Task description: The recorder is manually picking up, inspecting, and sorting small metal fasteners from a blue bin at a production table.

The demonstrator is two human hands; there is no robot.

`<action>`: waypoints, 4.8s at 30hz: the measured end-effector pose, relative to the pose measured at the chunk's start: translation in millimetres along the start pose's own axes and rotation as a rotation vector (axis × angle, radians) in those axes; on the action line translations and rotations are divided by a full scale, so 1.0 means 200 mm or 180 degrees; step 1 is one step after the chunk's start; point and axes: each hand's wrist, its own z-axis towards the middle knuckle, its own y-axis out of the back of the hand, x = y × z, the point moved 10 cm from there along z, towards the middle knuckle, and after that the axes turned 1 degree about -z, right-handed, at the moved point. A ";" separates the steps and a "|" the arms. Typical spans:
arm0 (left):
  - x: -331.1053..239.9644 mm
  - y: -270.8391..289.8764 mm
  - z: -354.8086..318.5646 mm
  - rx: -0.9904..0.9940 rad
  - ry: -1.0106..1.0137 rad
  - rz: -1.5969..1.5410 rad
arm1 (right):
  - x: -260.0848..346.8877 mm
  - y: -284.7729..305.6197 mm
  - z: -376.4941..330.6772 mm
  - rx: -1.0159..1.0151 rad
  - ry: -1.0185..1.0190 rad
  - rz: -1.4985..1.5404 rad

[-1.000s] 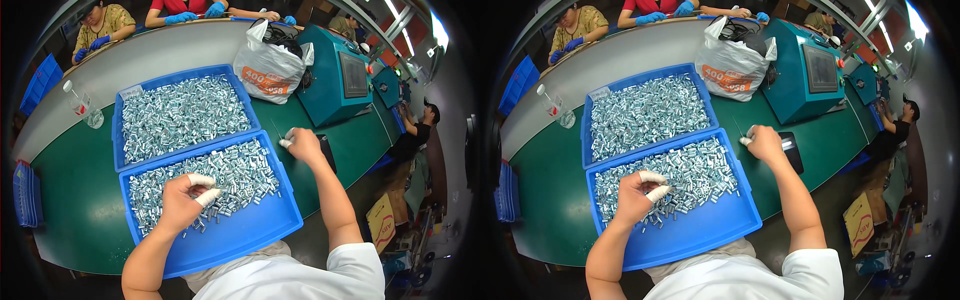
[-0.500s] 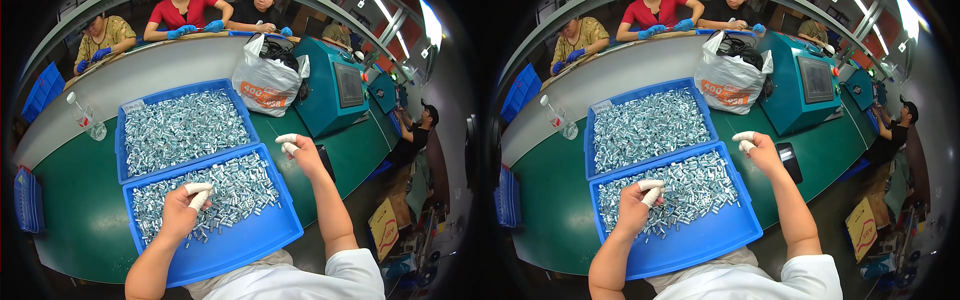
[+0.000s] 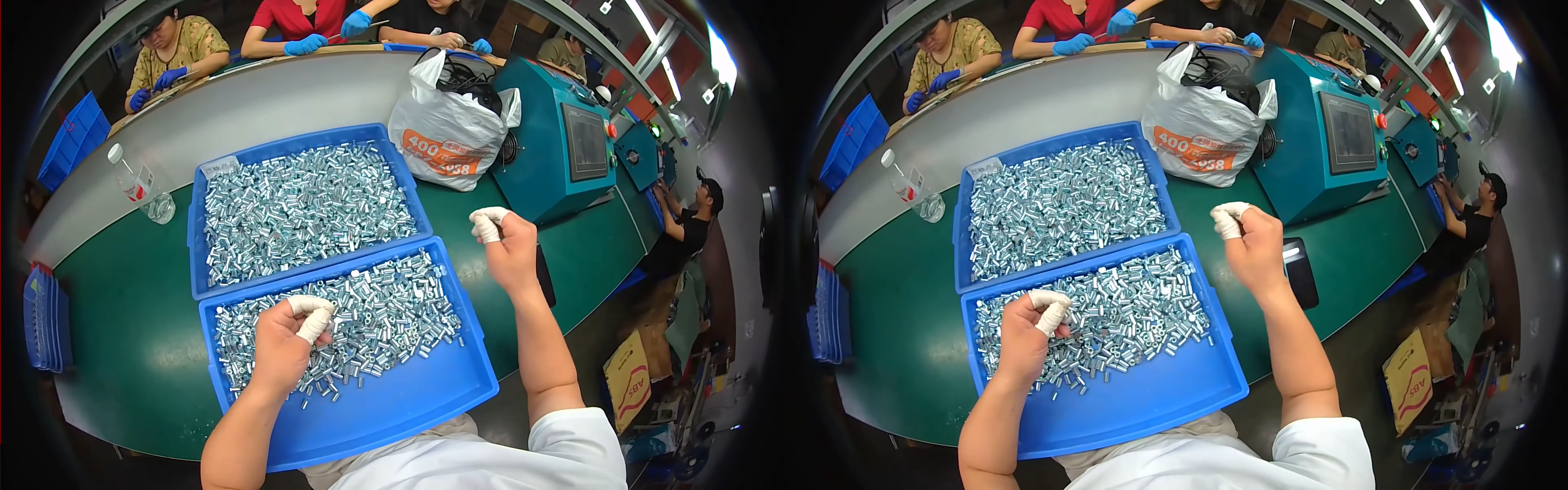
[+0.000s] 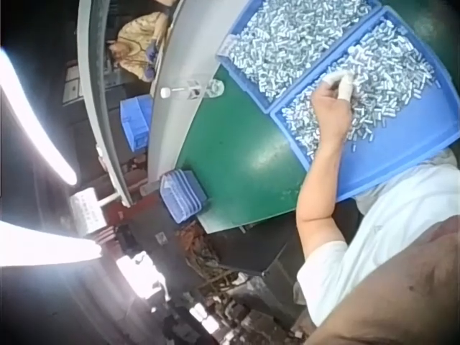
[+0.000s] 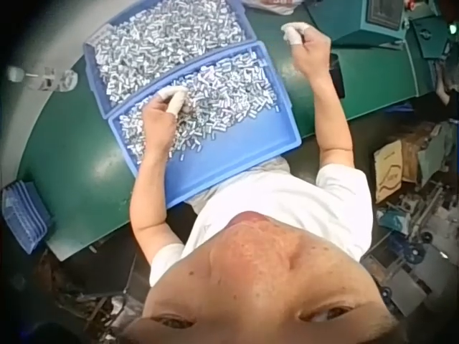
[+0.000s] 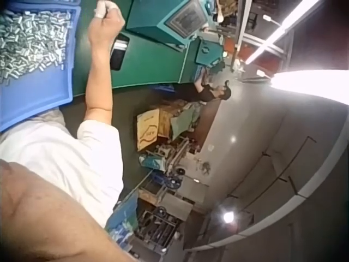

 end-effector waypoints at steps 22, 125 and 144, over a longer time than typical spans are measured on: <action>0.11 0.05 0.06 0.0165 0.0314 -0.1123 | 0.41 -0.65 -0.18 0.1527 -0.0558 0.3315; 0.08 0.02 0.02 -0.0009 -0.0123 -0.0798 | 0.57 -0.62 -0.26 0.1522 0.0685 0.2391; 0.01 0.02 -0.02 -0.0188 -0.0376 -0.0213 | 0.56 -0.62 -0.27 0.1520 0.0810 0.1835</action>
